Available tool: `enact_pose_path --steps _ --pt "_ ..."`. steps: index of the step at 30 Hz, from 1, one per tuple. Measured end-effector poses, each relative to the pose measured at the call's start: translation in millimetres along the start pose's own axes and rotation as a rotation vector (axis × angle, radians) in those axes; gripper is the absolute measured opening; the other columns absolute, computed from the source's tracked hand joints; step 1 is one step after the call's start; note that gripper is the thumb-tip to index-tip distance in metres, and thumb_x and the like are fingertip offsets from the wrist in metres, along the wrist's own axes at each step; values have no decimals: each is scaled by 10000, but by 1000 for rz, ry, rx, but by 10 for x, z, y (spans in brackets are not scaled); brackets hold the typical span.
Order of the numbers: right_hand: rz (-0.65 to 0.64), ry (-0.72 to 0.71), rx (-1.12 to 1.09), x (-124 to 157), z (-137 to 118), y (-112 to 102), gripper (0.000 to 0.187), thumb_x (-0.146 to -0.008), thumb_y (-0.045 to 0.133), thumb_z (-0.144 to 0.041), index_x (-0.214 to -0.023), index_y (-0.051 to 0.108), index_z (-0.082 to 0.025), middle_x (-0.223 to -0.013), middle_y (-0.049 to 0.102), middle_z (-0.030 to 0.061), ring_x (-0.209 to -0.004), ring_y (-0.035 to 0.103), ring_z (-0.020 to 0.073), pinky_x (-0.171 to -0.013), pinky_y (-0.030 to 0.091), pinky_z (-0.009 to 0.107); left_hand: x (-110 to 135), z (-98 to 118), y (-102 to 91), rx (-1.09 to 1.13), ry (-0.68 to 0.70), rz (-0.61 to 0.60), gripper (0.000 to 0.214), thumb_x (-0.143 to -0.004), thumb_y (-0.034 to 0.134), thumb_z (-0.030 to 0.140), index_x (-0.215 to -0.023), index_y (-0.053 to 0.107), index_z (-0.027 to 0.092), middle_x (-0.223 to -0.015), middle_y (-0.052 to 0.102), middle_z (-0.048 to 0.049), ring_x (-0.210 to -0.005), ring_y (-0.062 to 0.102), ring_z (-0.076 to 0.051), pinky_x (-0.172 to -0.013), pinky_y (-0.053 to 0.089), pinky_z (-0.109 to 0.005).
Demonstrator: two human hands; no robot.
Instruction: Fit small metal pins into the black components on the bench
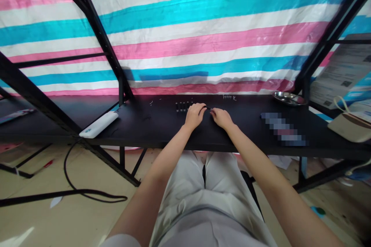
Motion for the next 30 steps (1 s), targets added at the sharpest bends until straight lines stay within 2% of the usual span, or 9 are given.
enact_pose_path --steps 6,14,22,30 --pt "-14 20 62 1 -9 -13 238 -922 359 -263 -937 579 -172 -966 668 105 -857 600 198 -667 334 282 0 37 -4 -6 11 -48 274 -934 386 334 -1004 589 163 -889 630 -66 -842 563 -173 -776 429 -320" --pt "-14 1 145 12 -45 -19 263 -924 326 -252 -949 568 -151 -944 658 133 -839 590 211 -701 327 307 2 64 1 6 33 -78 269 -930 391 324 -1019 592 167 -897 629 -70 -854 558 -177 -791 437 -324" --pt "58 -6 41 1 -12 -38 187 -861 414 -207 -957 570 -167 -940 653 100 -867 579 208 -698 334 293 17 36 73 29 71 -156 224 -909 440 297 -988 609 172 -904 640 -57 -845 558 -168 -807 452 -327" --pt "103 -86 -68 1 9 -42 213 -845 462 -260 -1004 567 -162 -879 648 73 -799 577 188 -685 339 279 32 -55 115 46 30 -157 215 -898 462 286 -1002 612 174 -907 650 -59 -837 564 -165 -805 472 -331"
Point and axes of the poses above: each hand's wrist, its own x-axis away from the middle knuckle, its own y-axis out of the palm, z = x × y, the point moved 3 cm from there along -x, towards the middle knuckle
